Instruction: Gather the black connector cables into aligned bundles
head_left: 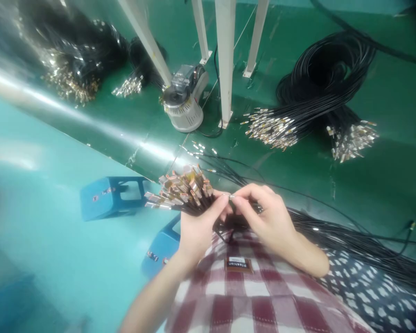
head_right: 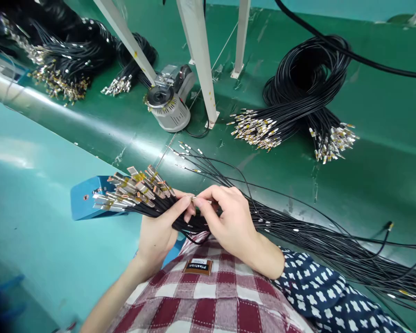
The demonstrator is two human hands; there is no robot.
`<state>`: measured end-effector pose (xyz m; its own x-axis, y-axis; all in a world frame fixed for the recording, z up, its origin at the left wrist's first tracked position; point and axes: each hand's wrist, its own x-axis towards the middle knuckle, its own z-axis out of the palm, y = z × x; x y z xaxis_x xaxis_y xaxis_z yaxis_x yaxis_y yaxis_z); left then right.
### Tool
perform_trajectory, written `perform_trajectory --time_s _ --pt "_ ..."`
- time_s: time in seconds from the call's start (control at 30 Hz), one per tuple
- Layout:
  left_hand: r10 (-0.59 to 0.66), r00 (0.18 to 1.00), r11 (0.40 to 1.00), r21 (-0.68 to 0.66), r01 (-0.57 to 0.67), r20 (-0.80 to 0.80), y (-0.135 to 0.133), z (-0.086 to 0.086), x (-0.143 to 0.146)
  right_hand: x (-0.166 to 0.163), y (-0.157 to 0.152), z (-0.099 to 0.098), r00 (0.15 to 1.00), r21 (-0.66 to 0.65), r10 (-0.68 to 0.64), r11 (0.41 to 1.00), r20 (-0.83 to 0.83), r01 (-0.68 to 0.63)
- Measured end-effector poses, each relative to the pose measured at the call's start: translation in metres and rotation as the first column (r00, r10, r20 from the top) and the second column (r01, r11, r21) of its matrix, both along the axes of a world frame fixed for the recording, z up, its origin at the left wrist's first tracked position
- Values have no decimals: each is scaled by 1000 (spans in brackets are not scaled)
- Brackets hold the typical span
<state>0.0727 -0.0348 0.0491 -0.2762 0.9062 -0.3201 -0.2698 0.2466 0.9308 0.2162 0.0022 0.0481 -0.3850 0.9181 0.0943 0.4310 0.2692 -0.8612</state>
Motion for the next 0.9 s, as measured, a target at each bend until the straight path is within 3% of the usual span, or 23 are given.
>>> perform_trajectory --time_s 0.1,0.2,0.33,0.4,0.47,0.63,0.8,0.9 --pt "30 999 1000 8 -30 45 4 -1 -2 1 5 0 998 -127 64 990 -4 -64" --pt "46 996 999 -12 -46 73 7 -1 -3 -3 7 1 997 -129 74 989 -3 -74" --pt "52 993 998 -47 -47 106 10 1 -5 2 13 -7 992 64 100 992 71 -105" --pt "88 987 995 -66 -80 134 11 0 -8 15 20 -21 978 190 169 963 122 -190" --pt "123 981 991 -77 -112 148 12 -2 -10 33 28 -38 951 229 269 926 155 -299" --pt "133 973 990 -76 -120 187 13 -8 -15 56 39 -59 886 81 412 896 213 -436" --pt "149 952 987 -95 -128 268 18 -14 -23 32 35 -47 869 -6 451 888 206 -459" --pt "140 937 990 -67 -125 321 21 -19 -28 11 32 -38 908 -140 376 925 184 -354"
